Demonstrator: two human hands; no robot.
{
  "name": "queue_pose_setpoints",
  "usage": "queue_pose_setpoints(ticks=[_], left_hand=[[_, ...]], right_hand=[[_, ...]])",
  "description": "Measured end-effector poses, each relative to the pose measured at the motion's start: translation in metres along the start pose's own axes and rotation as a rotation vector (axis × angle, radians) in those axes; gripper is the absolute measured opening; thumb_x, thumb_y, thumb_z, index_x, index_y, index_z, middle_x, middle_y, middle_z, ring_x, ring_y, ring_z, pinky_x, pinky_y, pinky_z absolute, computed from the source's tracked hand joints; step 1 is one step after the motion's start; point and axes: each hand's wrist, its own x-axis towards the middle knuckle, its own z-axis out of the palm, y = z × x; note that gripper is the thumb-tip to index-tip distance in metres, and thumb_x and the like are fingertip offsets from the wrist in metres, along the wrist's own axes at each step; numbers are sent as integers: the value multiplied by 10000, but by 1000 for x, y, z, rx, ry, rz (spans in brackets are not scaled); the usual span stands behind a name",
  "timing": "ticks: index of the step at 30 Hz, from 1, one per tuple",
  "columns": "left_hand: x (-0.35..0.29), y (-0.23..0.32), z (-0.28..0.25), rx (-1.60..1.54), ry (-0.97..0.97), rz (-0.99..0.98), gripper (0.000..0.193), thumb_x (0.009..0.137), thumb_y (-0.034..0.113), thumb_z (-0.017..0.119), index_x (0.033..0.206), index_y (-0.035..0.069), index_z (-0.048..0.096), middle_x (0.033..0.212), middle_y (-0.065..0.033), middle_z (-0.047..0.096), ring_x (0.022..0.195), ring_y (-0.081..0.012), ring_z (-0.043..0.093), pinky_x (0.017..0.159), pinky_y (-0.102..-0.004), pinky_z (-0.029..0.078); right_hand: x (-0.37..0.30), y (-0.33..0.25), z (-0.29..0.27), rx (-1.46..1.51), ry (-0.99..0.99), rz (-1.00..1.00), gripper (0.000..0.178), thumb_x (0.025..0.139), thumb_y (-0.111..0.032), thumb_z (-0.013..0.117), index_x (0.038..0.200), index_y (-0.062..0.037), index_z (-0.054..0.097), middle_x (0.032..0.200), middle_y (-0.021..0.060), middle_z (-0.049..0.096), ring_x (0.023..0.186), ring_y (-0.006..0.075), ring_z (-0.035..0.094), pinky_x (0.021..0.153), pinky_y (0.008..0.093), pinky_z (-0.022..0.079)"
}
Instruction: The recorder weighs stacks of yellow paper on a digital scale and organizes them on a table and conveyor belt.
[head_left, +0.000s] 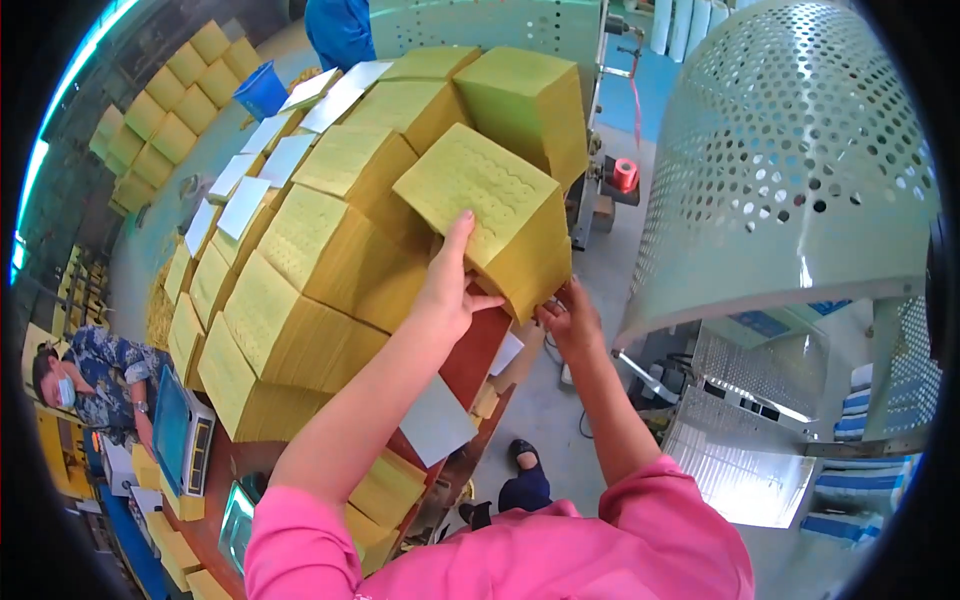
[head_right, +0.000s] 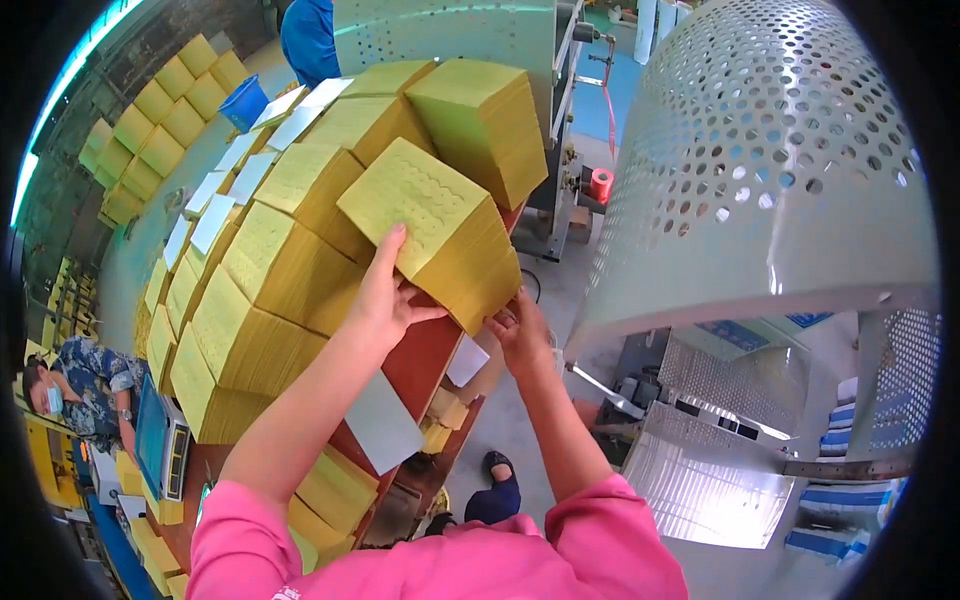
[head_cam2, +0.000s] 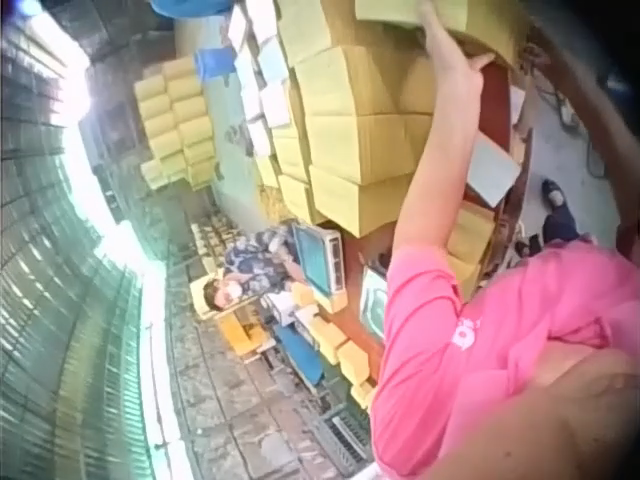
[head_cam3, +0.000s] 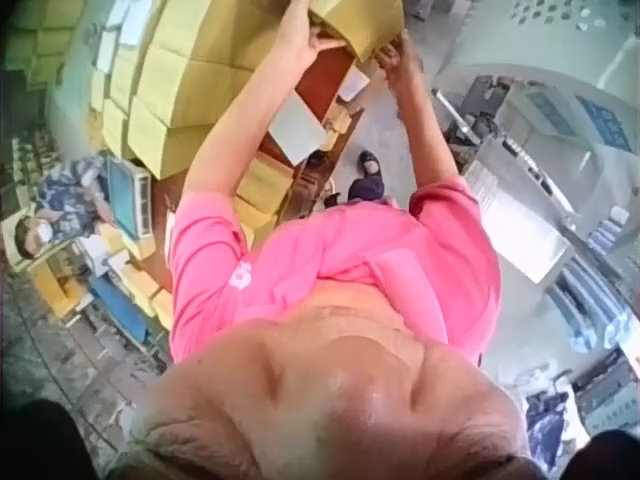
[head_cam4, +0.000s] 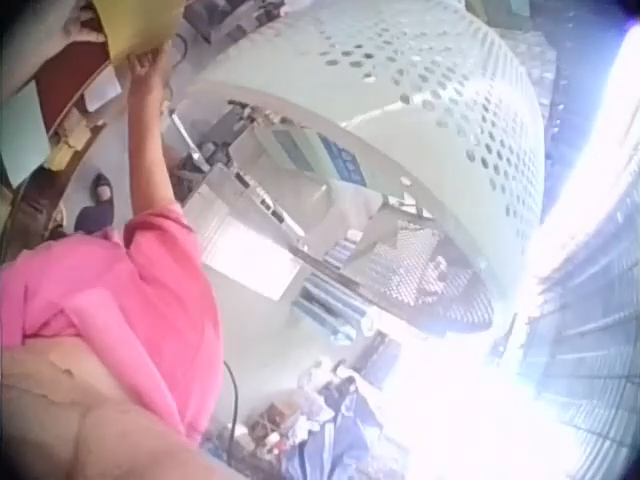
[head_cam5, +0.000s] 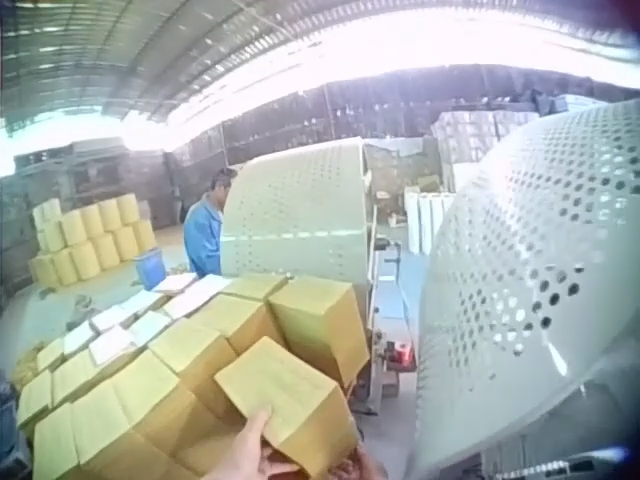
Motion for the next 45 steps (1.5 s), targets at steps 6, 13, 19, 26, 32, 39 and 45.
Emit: queue_pose_setpoints(ticks=[6,13,19,26,32,39,45], left_hand=[[64,25,47,-49,139,45,852,837,673,523,1476,149,313,1451,-158,380,1288,-380,417,935,-680,395],[117,37,50,-78,86,37,959,805,690,579,1479,120,204,1463,-144,368,1267,-379,446,907,-691,382],[85,40,40,-143,57,17,944,788,735,568,1476,137,324,1491,-158,368,1338,-399,372,1002,-709,273],[-118,49,-40,142,-387,330,936,900,498,589,1538,35,85,1532,-132,286,1377,-264,317,1009,-508,398],[-335,6,-195,172,81,378,746,904,449,602,1439,-16,370,1323,-115,555,1180,-199,541,910,-337,476],[-691,-211,-322,-127,1031,400,633,932,459,585,1381,28,467,1298,-115,575,1153,-214,574,937,-356,485],[-954,-367,-420,-37,1716,254,555,896,475,604,1235,35,602,1191,-97,642,1109,-215,593,894,-355,492]], right_hand=[[29,-8,29,-598,179,-677,527,938,-226,568,1388,8,421,1369,156,504,1251,299,508,983,379,450],[61,-18,44,-1143,191,-907,574,859,-122,636,1368,57,439,1440,256,425,1332,363,435,1075,367,381],[57,-10,31,-1200,117,-950,636,844,-144,638,1413,14,403,1458,232,406,1359,364,389,1107,406,335],[-111,11,97,-882,-258,-661,425,953,-35,469,1374,24,463,1347,145,539,1196,248,544,1001,355,422],[-225,138,144,-741,-870,-133,249,935,-48,461,1123,37,600,1029,102,625,891,182,601,802,312,479],[-425,270,208,-800,-1401,100,196,880,-24,466,983,27,625,869,111,650,779,179,617,754,309,503],[-603,407,184,-963,-1460,559,207,866,21,468,994,38,630,889,118,670,793,190,650,751,311,525]])
